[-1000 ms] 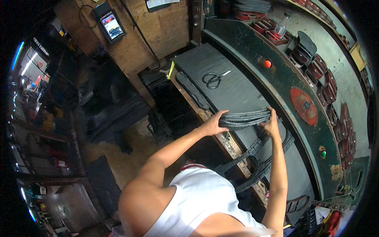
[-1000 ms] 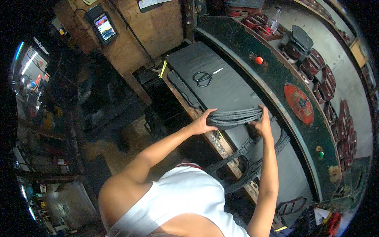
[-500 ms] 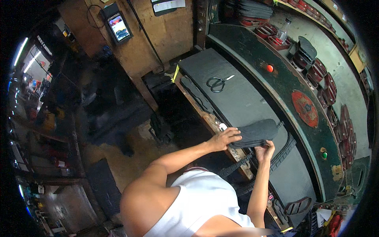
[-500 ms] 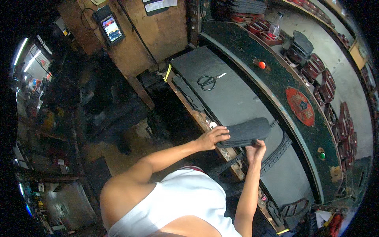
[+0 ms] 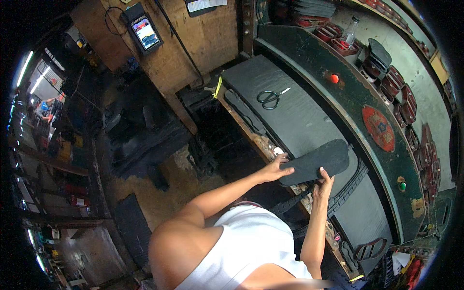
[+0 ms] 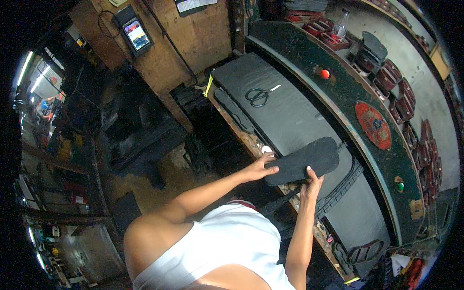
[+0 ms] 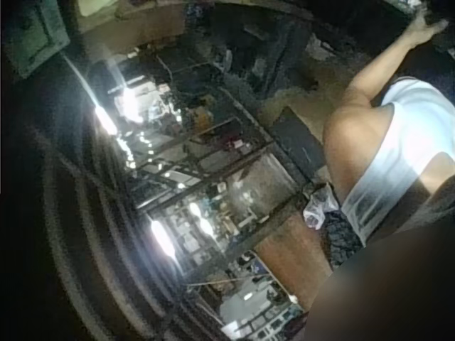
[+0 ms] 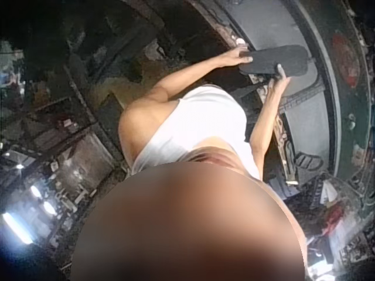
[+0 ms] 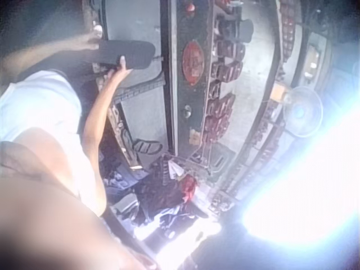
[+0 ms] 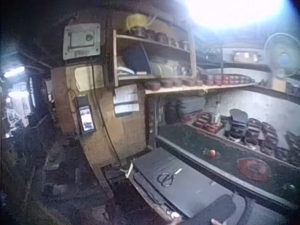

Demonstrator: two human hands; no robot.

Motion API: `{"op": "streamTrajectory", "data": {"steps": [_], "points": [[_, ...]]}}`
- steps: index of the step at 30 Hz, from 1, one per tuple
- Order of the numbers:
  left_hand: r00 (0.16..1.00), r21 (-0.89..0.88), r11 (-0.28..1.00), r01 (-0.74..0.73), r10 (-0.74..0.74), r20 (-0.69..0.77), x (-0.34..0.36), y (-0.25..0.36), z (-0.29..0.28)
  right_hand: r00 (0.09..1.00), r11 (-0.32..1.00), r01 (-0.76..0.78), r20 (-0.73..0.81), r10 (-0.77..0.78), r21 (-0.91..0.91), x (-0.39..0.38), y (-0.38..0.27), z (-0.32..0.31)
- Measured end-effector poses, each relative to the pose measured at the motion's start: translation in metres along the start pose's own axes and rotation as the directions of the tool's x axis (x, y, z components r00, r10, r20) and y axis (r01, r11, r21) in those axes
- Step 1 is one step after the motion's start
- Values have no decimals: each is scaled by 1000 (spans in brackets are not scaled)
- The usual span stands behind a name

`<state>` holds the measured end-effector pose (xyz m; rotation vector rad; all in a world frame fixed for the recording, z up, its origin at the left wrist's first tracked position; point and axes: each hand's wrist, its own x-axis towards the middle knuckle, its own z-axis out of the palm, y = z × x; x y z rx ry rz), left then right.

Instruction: The person aligns a rubber sole on a workbench, places a metal template on top, and presses it into the material. They then remove the template, inspect the sole, and repeat the process with additional soles. The person marks the soles with a pencil and stacks them on the bench.

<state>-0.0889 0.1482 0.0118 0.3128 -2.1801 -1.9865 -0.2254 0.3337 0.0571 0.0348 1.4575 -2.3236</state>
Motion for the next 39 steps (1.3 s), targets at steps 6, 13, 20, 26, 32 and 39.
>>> {"op": "streamTrajectory", "data": {"steps": [6, 13, 20, 26, 32, 39], "points": [[975, 593, 800, 96, 43, -216, 17, 31, -2, 997, 997, 52, 57, -56, 55, -1, -16, 7], [987, 301, 941, -153, 159, 5, 51, 94, -18, 979, 997, 66, 191, -74, 44, 33, -50, -5], [956, 728, 665, -166, 289, -46, 66, 86, -35, 762, 376, 630, 446, -469, -680, 91, -76, -26], [947, 763, 603, -230, 320, 33, 59, 48, -39, 869, 305, 494, 468, -157, -814, 107, -60, -27], [903, 503, 841, -201, 358, -239, 49, 18, -36, 864, 382, 497, 485, -133, -779, 111, -56, -33], [816, 252, 897, -363, 436, -379, 63, -9, -5, 793, 339, 609, 562, -235, -717, 118, -60, -23]]}}
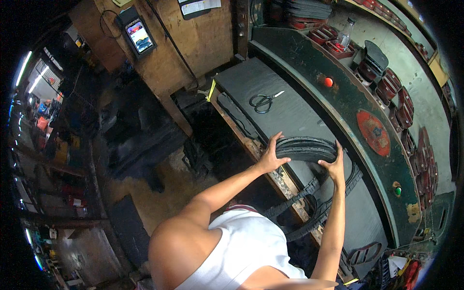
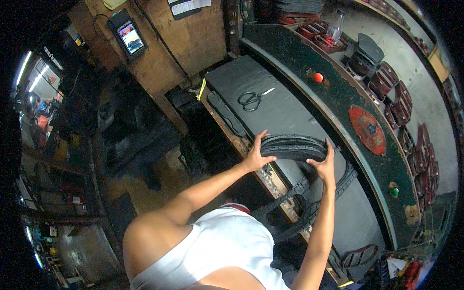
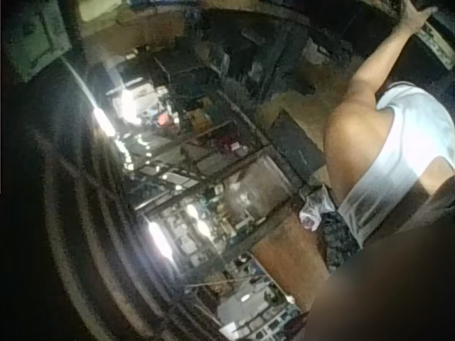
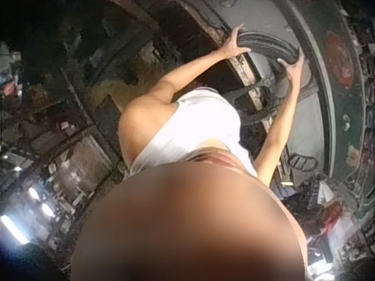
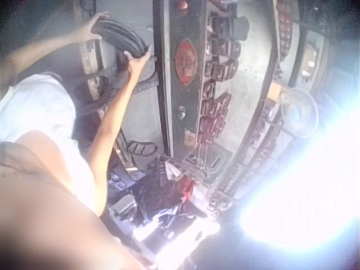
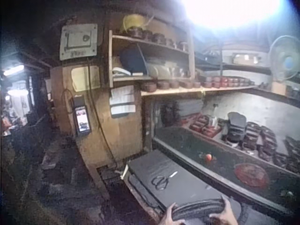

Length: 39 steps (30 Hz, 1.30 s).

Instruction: The person aligns a rubber sole on a workbench, places a metal template on top, and presses it into the material. They then remove the template, inspect the sole, and repeat the process with additional soles. The person marks the soles with a pencil and stacks them on the bench.

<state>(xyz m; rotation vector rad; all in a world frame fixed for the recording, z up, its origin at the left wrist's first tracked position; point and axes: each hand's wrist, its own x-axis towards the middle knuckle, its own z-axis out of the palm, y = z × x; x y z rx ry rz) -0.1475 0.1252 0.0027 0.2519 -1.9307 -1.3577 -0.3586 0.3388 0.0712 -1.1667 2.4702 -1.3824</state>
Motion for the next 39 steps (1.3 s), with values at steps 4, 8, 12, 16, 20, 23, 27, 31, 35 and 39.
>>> {"op": "streamTrajectory", "data": {"steps": [4, 8, 12, 16, 20, 23, 27, 31, 35, 39], "points": [[999, 127, 992, 8, -14, 50, 10, -2, -6, 993, 992, -122, 3, 122, -45, 7, 6, 3], [988, 196, 981, 7, -37, 149, 21, 2, -15, 996, 994, -85, -34, 83, -62, 7, 16, 7], [949, 221, 971, 95, -155, 275, 28, 9, -26, 996, 996, -54, -71, 48, -74, 2, 15, 8], [906, 328, 917, 227, -322, 273, 38, 19, -32, 995, 986, -35, -93, 20, -163, -1, -3, 7], [941, 281, 928, 244, -297, 163, 42, 32, -22, 948, 984, -7, -313, -49, -178, -39, -18, 2], [927, -4, 933, 359, -356, 115, 34, 54, -25, 878, 974, -144, -431, 208, 176, -116, -17, -22], [786, -483, 654, 582, -604, 131, 35, 97, -32, 715, 798, -288, -435, 547, 529, -259, -12, -33], [852, -627, 597, 500, -466, 237, 70, 156, -13, 556, 734, -363, -498, 665, 575, -371, -16, -23], [895, -719, 535, 444, -228, 383, 139, 217, 50, 400, 715, -382, -593, 699, 586, -404, -14, -16], [923, -866, 343, 364, -12, 384, 248, 251, 163, 436, 762, -303, -628, 644, 572, -370, -13, -19]]}}
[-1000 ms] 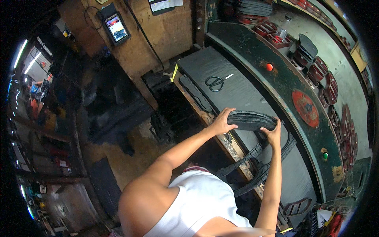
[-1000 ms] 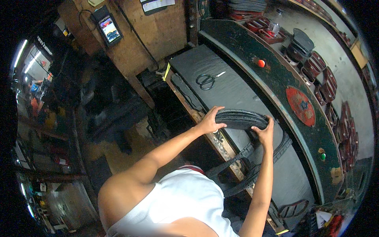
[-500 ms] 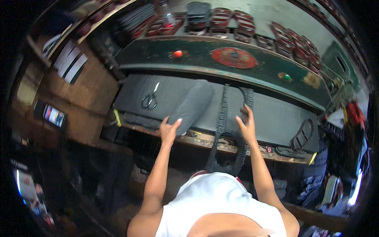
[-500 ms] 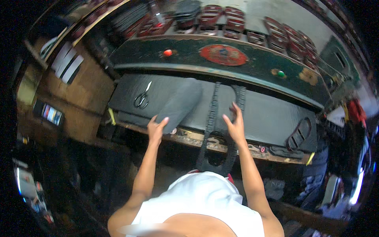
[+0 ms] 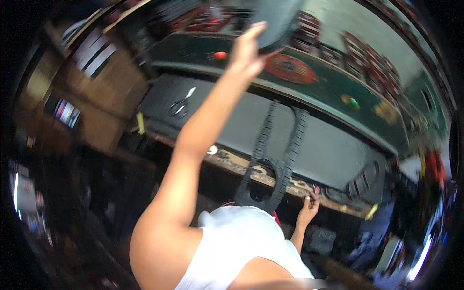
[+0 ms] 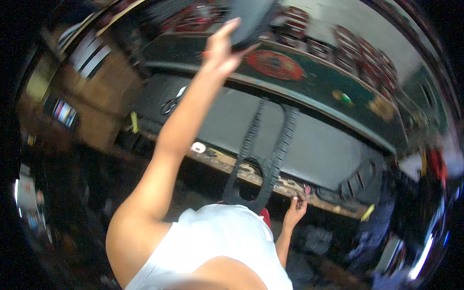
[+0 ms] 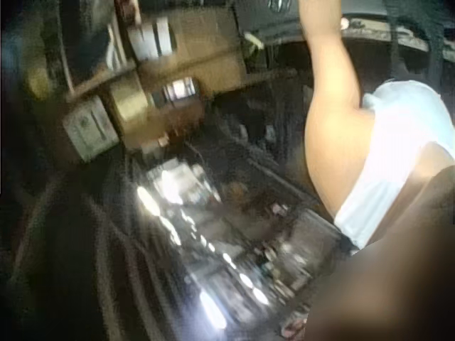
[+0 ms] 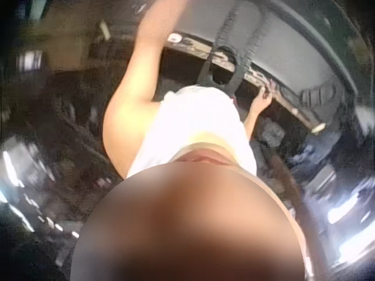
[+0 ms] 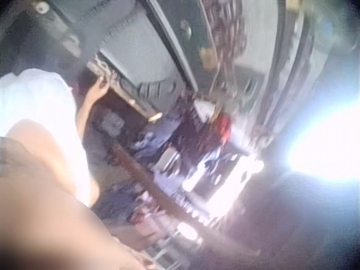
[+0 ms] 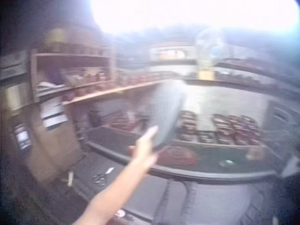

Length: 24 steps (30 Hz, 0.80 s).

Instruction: The person aligns a rubber sole on a workbench, places a metal template on top, and presses it into the material. They then remove the template, inspect the sole, and repeat the process with additional soles. The person marks the soles with a pencil and stacks them on the bench.

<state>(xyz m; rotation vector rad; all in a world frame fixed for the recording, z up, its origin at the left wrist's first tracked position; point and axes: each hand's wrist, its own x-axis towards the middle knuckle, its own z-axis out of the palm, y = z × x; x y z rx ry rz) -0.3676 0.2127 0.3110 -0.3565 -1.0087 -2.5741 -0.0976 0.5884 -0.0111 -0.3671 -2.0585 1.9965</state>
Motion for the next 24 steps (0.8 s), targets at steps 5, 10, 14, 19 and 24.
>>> {"op": "streamTrajectory", "data": {"steps": [5, 10, 14, 19, 24], "points": [[963, -23, 966, 258, -259, -74, 142, -46, 39, 964, 974, 173, 227, -137, -148, 18, -32, 28], [897, 85, 893, 443, -440, -47, 171, -76, 43, 942, 991, 75, 333, -34, -111, 31, -34, 36], [909, 34, 920, 390, -390, 147, 135, -58, 30, 897, 986, 27, 439, 47, -162, 46, -41, 69], [911, 298, 922, 246, -325, 253, 37, 15, -44, 854, 861, 315, 515, -73, -400, 61, -59, 151], [991, 737, 671, 81, -134, 13, -87, 106, -263, 899, 545, 416, 418, -129, -728, 39, -37, 213]]}}
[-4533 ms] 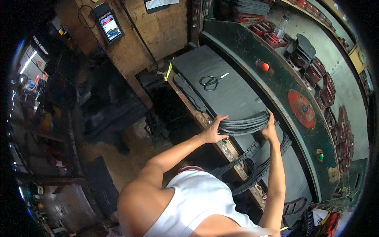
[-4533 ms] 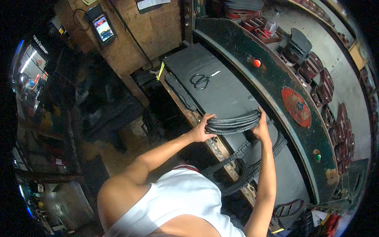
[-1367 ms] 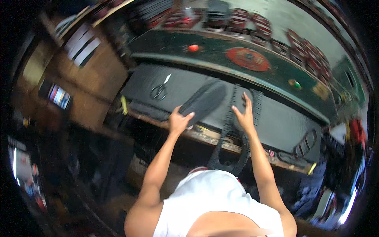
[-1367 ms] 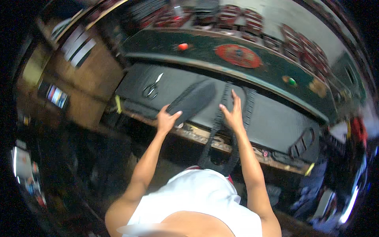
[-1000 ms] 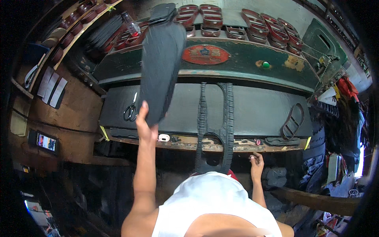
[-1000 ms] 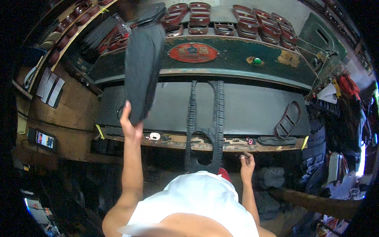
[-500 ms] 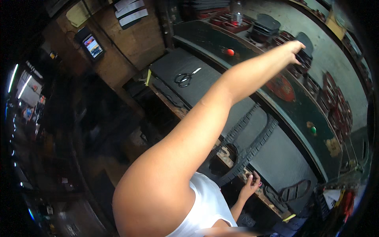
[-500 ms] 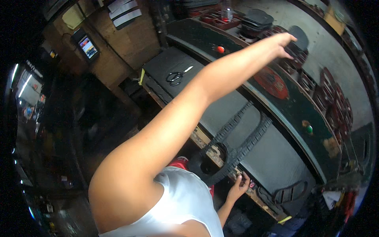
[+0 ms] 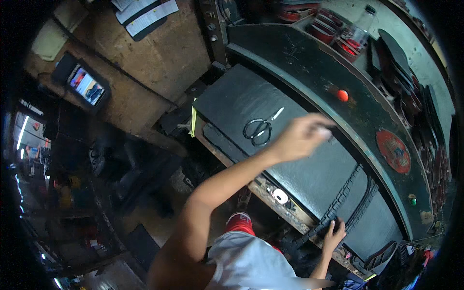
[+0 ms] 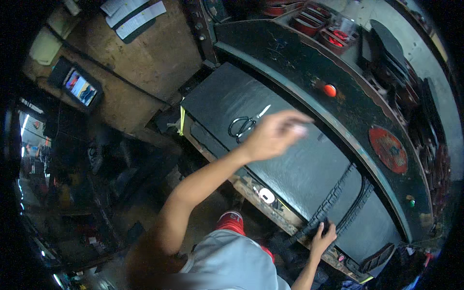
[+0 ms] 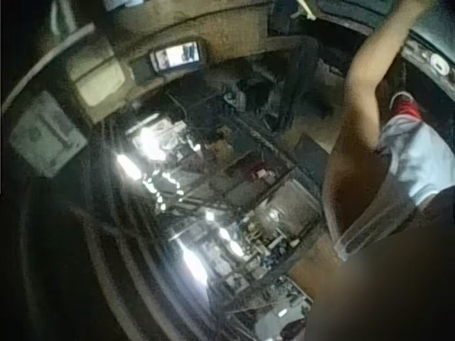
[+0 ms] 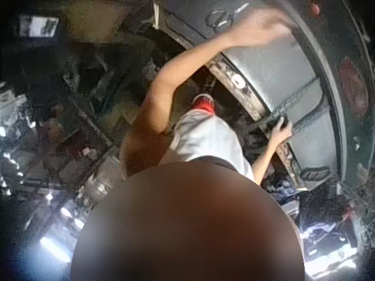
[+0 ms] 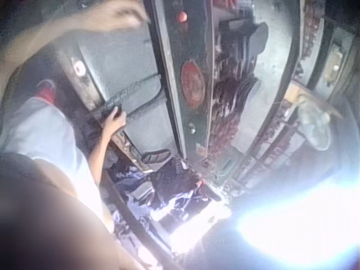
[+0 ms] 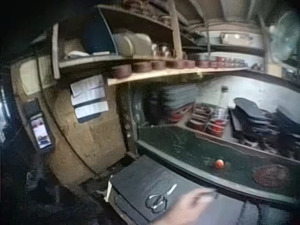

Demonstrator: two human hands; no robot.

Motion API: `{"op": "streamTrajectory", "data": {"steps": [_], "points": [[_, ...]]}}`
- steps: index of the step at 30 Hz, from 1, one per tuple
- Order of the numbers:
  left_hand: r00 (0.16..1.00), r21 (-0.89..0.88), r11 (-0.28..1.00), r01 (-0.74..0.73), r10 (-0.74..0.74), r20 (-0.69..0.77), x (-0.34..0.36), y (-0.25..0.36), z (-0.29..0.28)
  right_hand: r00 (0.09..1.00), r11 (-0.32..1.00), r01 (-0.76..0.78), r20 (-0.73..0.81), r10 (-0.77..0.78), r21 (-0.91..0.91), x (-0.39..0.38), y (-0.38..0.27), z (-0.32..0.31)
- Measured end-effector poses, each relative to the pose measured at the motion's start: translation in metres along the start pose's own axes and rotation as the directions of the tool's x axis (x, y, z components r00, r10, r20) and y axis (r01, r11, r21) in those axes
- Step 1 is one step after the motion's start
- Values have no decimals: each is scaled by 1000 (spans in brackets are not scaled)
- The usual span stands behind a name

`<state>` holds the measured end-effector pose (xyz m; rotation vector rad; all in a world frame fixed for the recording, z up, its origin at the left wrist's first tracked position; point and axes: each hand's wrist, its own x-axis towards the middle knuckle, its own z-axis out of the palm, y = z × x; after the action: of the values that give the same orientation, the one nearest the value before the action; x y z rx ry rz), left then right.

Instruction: The person aligns a rubber sole on a workbench, places a metal template on top, and presses it into the material. They then remove the template, inspect the sole, and repeat the process with additional soles. The person marks the soles with a pencil and stacks them on the bench.

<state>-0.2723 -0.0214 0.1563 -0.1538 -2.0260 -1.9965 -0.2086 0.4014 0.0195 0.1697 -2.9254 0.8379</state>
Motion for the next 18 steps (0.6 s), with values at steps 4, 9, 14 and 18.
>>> {"op": "streamTrajectory", "data": {"steps": [4, 9, 14, 18], "points": [[685, 201, 958, 203, 8, -728, -68, -84, -144, 971, 954, 61, -204, -125, -294, -7, -4, 29], [597, 326, 905, 274, 106, -795, -85, -153, -207, 967, 970, -150, -234, 103, -190, -1, 10, 35], [523, 463, 830, 311, 258, -813, -86, -173, -206, 919, 928, -297, -331, 214, -224, -6, 14, 37], [515, 460, 836, 298, 265, -815, -84, -172, -205, 916, 906, -347, -294, 272, -241, -7, 9, 39]]}}
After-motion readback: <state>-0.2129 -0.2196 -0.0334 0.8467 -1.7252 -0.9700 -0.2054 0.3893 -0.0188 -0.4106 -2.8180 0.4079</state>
